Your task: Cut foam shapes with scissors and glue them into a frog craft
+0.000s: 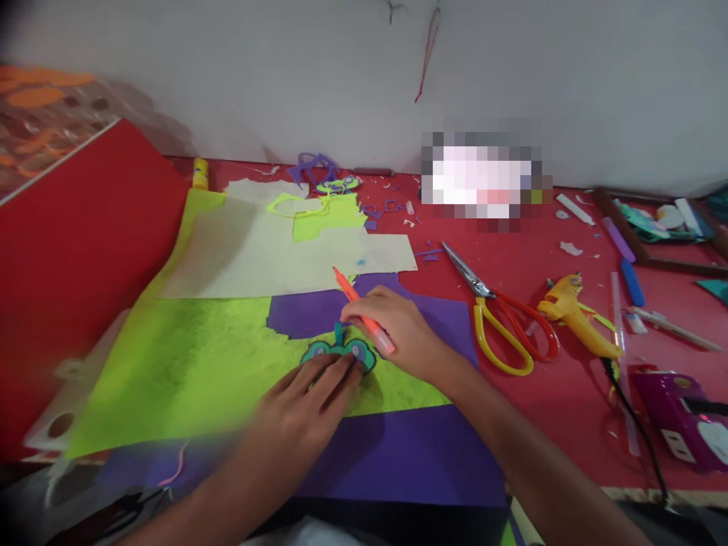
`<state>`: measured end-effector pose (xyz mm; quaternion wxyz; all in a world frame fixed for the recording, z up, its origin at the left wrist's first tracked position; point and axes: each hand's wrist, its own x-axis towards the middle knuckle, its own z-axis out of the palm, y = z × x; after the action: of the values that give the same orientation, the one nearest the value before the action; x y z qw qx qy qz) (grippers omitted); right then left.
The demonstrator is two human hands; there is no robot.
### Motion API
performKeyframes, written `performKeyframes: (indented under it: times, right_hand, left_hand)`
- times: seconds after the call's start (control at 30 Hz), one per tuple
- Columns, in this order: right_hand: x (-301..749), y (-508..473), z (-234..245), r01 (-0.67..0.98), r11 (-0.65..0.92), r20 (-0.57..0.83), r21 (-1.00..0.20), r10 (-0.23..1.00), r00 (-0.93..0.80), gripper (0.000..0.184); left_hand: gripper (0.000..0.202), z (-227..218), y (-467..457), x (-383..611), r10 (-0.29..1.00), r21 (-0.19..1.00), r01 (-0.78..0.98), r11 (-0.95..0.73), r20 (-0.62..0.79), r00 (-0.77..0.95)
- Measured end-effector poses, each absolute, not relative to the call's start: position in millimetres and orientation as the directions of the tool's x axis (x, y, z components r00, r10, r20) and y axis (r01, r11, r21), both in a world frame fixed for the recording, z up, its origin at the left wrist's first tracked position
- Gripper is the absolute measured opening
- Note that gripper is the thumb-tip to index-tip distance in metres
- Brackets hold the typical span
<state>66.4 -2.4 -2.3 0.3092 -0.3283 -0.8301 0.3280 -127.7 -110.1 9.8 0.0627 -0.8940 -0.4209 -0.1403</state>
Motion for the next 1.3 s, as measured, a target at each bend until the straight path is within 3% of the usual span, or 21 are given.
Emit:
performKeyframes:
  times: [0.2,0.6,0.73,0.9,1.0,1.13,1.3]
  right_hand:
    - [59.2,-2.2,-0.2,0.425,0.614,0.169,-0.666,0.678,-0.715,0.010]
    - [56.9,-9.7,3.6,0.425,0.650,0.156,-0.630,0.642,-0.751,0.033]
    - [62.6,-2.2,-1.1,0.504,0.642,0.252,-0.578,0.727,-0.639,0.033]
    - [70.4,13.3,-2.8,0.672,0.545,0.460,-0.501,0.825,-0.327,0.013]
    - [73.6,11.8,4.0,0.609,0.531,0.465,-0.589,0.839,-0.282,0.015]
    - [73.1,-0.8,13.6,0.333,0.430,0.336,-0.839,0.891,-0.305,0.032]
    - [65.1,-9.5,14.3,0.243,0.304,0.218,-0.921,0.920,-0.326,0.028]
  left_hand:
    - [0.033,4.5,-115.8,-128.6,0.754,0.068,0.783,-0.618,0.335,0.566]
    - [0.032,-0.7,-116.3,-129.5,0.767,0.091,0.790,-0.606,0.331,0.550]
    - [0.033,-0.7,-117.0,-130.0,0.768,0.090,0.790,-0.607,0.323,0.553]
    - [0.035,0.0,-116.0,-130.2,0.769,0.088,0.790,-0.607,0.314,0.556]
    - [0.035,0.8,-116.3,-130.1,0.773,0.084,0.796,-0.599,0.318,0.549]
    - [0.035,4.2,-116.8,-129.7,0.764,0.064,0.789,-0.611,0.307,0.567]
    - [0.036,5.8,-115.1,-128.5,0.765,0.023,0.798,-0.602,0.305,0.568]
